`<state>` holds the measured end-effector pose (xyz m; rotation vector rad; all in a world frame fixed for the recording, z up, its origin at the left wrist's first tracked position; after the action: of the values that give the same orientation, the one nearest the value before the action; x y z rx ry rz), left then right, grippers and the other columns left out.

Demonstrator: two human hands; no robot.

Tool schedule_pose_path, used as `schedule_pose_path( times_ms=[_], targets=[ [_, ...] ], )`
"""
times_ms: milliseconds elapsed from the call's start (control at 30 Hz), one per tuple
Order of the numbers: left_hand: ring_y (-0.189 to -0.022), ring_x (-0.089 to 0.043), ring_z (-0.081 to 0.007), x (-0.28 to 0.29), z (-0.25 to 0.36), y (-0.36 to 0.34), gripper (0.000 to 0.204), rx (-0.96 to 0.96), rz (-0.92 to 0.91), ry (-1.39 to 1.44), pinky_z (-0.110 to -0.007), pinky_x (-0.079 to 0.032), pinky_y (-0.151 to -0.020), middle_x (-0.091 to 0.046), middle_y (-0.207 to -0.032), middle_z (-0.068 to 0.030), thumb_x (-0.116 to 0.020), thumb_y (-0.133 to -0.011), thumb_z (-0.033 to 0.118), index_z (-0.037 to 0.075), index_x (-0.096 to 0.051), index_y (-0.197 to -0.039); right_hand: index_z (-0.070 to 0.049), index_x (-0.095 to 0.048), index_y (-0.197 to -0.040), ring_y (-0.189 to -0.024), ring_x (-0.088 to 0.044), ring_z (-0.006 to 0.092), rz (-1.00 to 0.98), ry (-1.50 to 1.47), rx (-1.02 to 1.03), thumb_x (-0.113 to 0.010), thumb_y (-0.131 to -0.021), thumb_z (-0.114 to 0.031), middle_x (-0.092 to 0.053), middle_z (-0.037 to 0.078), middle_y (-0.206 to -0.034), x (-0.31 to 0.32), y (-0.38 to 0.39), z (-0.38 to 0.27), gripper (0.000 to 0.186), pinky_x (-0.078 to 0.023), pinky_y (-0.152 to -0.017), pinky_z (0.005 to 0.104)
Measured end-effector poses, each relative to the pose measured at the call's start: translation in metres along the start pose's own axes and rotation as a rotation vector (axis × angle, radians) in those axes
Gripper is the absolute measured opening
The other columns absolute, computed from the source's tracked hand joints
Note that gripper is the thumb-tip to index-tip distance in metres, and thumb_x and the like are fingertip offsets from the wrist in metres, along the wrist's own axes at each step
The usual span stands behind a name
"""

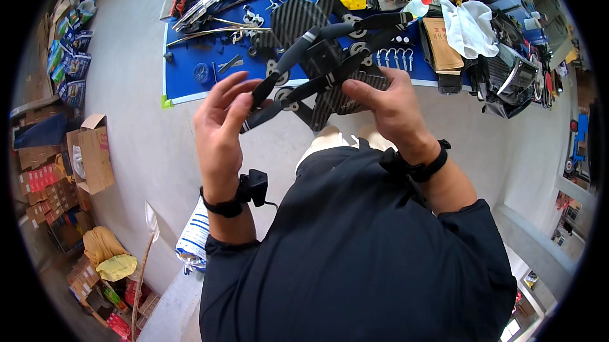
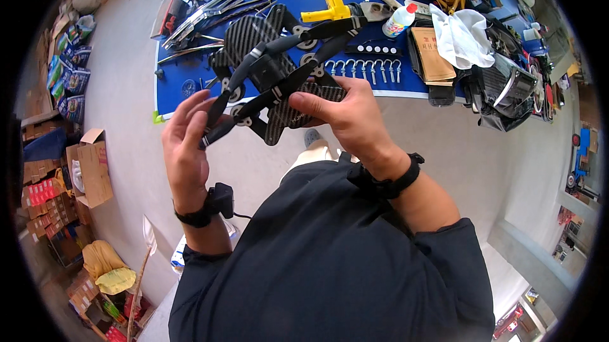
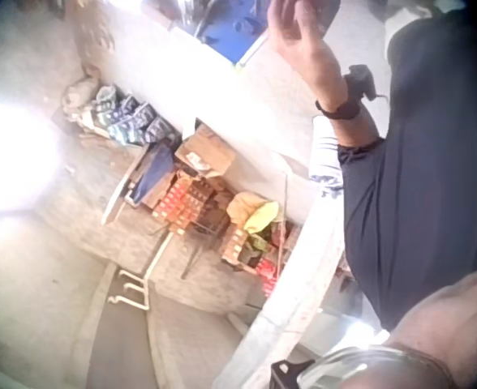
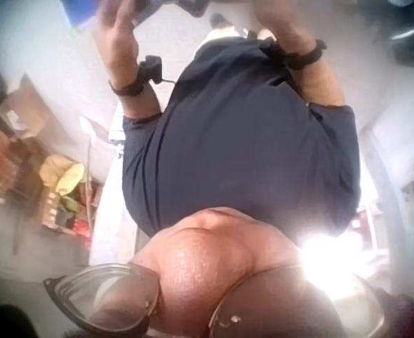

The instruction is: The person uses a screwdriver on a tool and then wipes a drone and its propellers with a white cloth.

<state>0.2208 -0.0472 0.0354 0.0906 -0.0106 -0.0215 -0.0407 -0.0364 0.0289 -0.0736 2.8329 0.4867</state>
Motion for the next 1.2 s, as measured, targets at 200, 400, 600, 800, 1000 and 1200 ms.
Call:
schedule_pose_path(
  times_ms=[200, 400, 600, 800, 1000, 1200],
  targets=[
    [-0.087, -0.073, -0.0154, 0.004, -0.003, -0.007, 0.03, 0.215, -0.229, 0.076, -0.026, -0.058, -0.08, -0.076, -0.099, -0.0135, -0.075, -0.09, 0.001, -0.008, -0.071, -0.119, 0.005, -0.075, -0.1, -0.076, -0.067, 0.0075, -0.076, 0.318, 0.012, -0.087, -0.083, -0.024, -0.074, 0.005, -0.085, 0.006, -0.003, -0.007, 0.036, -0.054, -0.068, 0.0247],
    [-0.082, -0.07, -0.0117, -0.002, -0.005, -0.007, 0.027, 0.12, -0.247, -0.15, -0.023, -0.057, -0.074, -0.076, -0.093, -0.0098, -0.073, -0.092, 0.0, -0.007, -0.071, -0.118, 0.004, -0.074, -0.103, -0.079, -0.067, 0.0096, -0.099, 0.39, -0.021, -0.082, -0.084, -0.016, -0.076, 0.006, -0.091, 0.01, -0.003, -0.007, 0.028, -0.054, -0.076, 0.0259],
    [-0.082, -0.071, -0.0133, -0.018, -0.012, -0.009, 0.035, 0.141, -0.224, 0.02, -0.028, -0.061, -0.074, -0.074, -0.103, -0.012, -0.067, -0.095, 0.0, -0.006, -0.064, -0.13, 0.004, -0.074, -0.104, -0.08, -0.07, 0.0109, -0.021, 0.228, -0.024, -0.085, -0.085, -0.022, -0.076, 0.007, -0.091, 0.012, -0.002, -0.002, 0.034, -0.059, -0.071, 0.0264],
    [-0.084, -0.076, -0.0243, -0.007, -0.017, -0.009, 0.026, 0.19, -0.179, 0.194, -0.029, -0.062, -0.071, -0.074, -0.099, -0.0167, -0.069, -0.096, 0.006, -0.008, -0.065, -0.117, 0.006, -0.071, -0.105, -0.082, -0.074, 0.0158, 0.05, 0.006, 0.042, -0.081, -0.088, -0.016, -0.076, 0.01, -0.096, 0.012, -0.006, 0.008, 0.03, -0.064, -0.071, 0.0285],
    [-0.084, -0.076, -0.0237, -0.011, -0.038, -0.003, 0.019, 0.238, -0.041, 0.376, -0.028, -0.059, -0.065, -0.074, -0.096, -0.0142, -0.07, -0.093, 0.0, -0.003, -0.067, -0.111, 0.005, -0.072, -0.105, -0.082, -0.073, 0.0145, 0.086, -0.064, 0.051, -0.082, -0.088, -0.018, -0.076, 0.01, -0.095, 0.012, -0.008, 0.019, 0.03, -0.062, -0.071, 0.0271],
    [-0.085, -0.076, -0.0229, -0.014, -0.046, -0.003, 0.022, 0.283, 0.13, 0.496, -0.029, -0.062, -0.067, -0.075, -0.097, -0.0136, -0.071, -0.091, -0.001, -0.002, -0.064, -0.112, 0.004, -0.073, -0.102, -0.078, -0.071, 0.0112, 0.105, 0.051, 0.058, -0.084, -0.086, -0.022, -0.076, 0.007, -0.092, 0.012, -0.008, 0.018, 0.032, -0.06, -0.069, 0.0245]
  ],
)
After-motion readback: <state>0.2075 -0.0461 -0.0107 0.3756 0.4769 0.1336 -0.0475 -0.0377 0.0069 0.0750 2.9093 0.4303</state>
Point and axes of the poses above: each hand's wrist, its own y-axis away from the middle knuckle, its own x-axis out of the back of the hand, z = x × y, the point moved 2 cm from there along -y, towards the middle knuckle
